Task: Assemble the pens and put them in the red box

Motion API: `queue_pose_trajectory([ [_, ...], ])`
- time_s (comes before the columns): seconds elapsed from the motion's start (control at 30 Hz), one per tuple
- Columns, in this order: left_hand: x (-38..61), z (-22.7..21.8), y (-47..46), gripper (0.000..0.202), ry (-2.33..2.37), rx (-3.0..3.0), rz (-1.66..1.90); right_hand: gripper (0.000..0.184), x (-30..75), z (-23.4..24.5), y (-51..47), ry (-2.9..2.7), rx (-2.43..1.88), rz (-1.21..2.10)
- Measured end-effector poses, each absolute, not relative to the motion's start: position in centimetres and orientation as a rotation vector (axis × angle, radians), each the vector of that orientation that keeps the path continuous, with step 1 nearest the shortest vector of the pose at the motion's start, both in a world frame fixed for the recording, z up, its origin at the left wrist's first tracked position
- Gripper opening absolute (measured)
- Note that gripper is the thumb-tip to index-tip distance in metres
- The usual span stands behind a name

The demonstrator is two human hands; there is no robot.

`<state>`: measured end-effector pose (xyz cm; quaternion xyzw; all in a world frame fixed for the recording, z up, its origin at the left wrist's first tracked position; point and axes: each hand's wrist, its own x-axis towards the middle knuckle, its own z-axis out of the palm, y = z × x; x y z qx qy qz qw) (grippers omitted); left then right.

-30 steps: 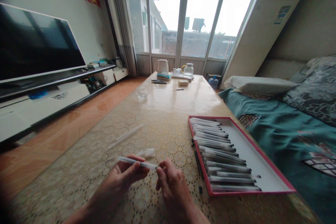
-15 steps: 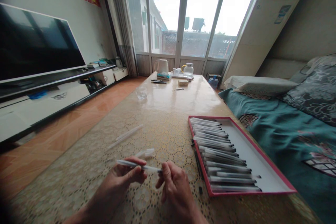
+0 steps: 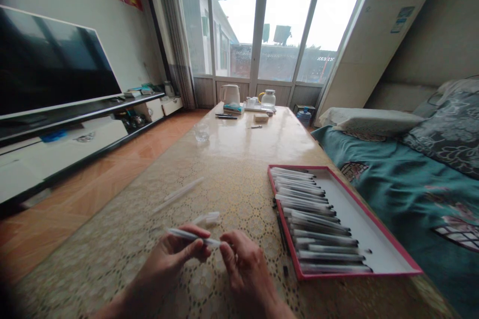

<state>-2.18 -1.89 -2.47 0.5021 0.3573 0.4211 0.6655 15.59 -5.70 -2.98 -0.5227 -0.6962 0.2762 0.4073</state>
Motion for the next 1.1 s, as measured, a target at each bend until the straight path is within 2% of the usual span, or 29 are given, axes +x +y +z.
queue_pose_trajectory([
  [0.13, -1.9, -2.3, -2.0, 0.020, 0.875, 1.363, 0.928, 0.022, 15.7, -3.4, -5.5, -1.838, -1.261, 0.574],
  [0.33, -3.5, -2.8, -0.3, 0.026, 1.416, 1.990, 1.144, 0.030, 17.3, -3.8, -5.0, -1.595, -1.479, 0.626],
  [0.43, -4.0, -3.2, 0.7, 0.036, 1.520, 2.222, 1.064, 0.032, 17.7, -3.8, -4.9, -1.513, -1.502, 0.691],
  [0.57, -3.8, -3.5, 1.0, 0.034, 1.555, 2.319, 0.900, 0.032, 17.7, -3.9, -4.9, -1.488, -1.482, 0.730],
  [0.8, -3.7, -3.0, 0.7, 0.010, 1.606, 2.129, 0.948, 0.025, 17.9, -3.2, -5.1, -1.521, -1.448, 0.567],
  [0.93, -4.0, -2.7, 0.7, 0.014, 1.415, 1.728, 0.989, 0.017, 17.9, -2.4, -5.2, -1.632, -1.401, 0.429],
  [1.1, -4.5, -2.2, 0.7, 0.019, 1.185, 1.364, 1.022, 0.016, 17.9, -2.1, -5.4, -1.721, -1.414, 0.417],
])
